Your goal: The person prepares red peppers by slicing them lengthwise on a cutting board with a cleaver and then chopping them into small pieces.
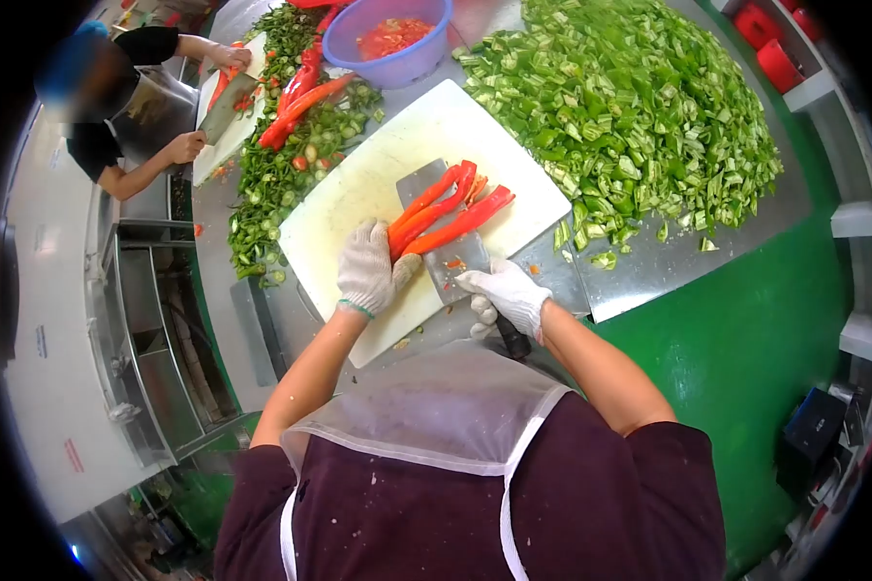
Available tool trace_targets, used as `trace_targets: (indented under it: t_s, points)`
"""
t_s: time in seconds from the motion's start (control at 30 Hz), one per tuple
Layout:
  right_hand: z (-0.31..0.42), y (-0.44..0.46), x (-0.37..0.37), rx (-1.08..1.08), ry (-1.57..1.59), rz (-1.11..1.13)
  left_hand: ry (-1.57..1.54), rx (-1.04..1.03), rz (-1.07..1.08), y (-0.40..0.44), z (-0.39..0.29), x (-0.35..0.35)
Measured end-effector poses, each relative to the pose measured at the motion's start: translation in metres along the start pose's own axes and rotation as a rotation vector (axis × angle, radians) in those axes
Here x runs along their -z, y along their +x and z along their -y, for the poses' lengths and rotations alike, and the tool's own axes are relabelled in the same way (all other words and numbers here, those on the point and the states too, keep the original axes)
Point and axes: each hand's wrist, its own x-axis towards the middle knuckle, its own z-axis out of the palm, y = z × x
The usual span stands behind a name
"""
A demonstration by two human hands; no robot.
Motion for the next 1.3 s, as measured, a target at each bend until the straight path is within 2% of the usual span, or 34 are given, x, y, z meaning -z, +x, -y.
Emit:
trace_targets:
  t_s: [0.07,0.23,0.33,0.37,0.4,0.57,0.67,0.77,0.87,0.93,1.1,1.17,1.23,1.27,1.3]
  points:
    - [-0.003,0.0,-0.002,-0.01,0.013,-0.015,0.035,-0.105,-0.163,0.002,0.006,-0.014]
    - [-0.017,0.011,-0.011,-0.05,0.082,-0.016,0.046,0.017,0.001,0.007,0.006,-0.025]
    - [-0.024,0.012,-0.022,-0.01,0.03,-0.014,0.014,0.057,0.04,0.007,0.006,-0.026]
    - [-0.027,0.01,-0.034,-0.045,-0.075,-0.039,-0.001,0.064,0.042,0.007,0.007,-0.027]
    - [-0.035,0.017,-0.039,-0.028,-0.018,0.065,-0.001,0.068,0.055,0.008,0.009,-0.028]
    - [-0.03,0.008,-0.049,-0.048,-0.159,-0.058,0.027,0.127,0.098,0.007,0.008,-0.027]
    - [-0.025,0.001,-0.055,-0.013,-0.382,-0.146,-0.047,0.087,-0.004,0.0,0.011,-0.03]
    - [-0.013,-0.004,-0.069,-0.023,-0.438,-0.162,-0.127,0.051,-0.043,-0.003,0.017,-0.033]
    - [-0.023,0.033,-0.087,0.063,-0.629,-0.229,-0.134,0.012,-0.143,-0.005,0.017,-0.037]
    - [-0.039,0.053,-0.087,0.155,-0.623,-0.255,-0.138,0.042,-0.147,-0.002,0.014,-0.037]
    - [-0.039,0.039,-0.092,0.147,-0.379,-0.171,-0.233,-0.024,-0.285,-0.006,0.019,-0.041]
    - [-0.016,0.002,-0.096,0.109,-0.317,-0.186,-0.301,0.014,-0.282,-0.006,0.017,-0.036]
    - [-0.007,-0.029,-0.087,0.102,-0.276,-0.186,-0.269,-0.005,-0.247,-0.007,0.017,-0.032]
    - [-0.001,-0.047,-0.079,0.03,-0.218,-0.225,-0.255,-0.01,-0.228,-0.007,0.017,-0.032]
    - [-0.004,-0.054,-0.065,0.079,-0.198,-0.24,-0.146,-0.032,-0.207,-0.006,0.017,-0.034]
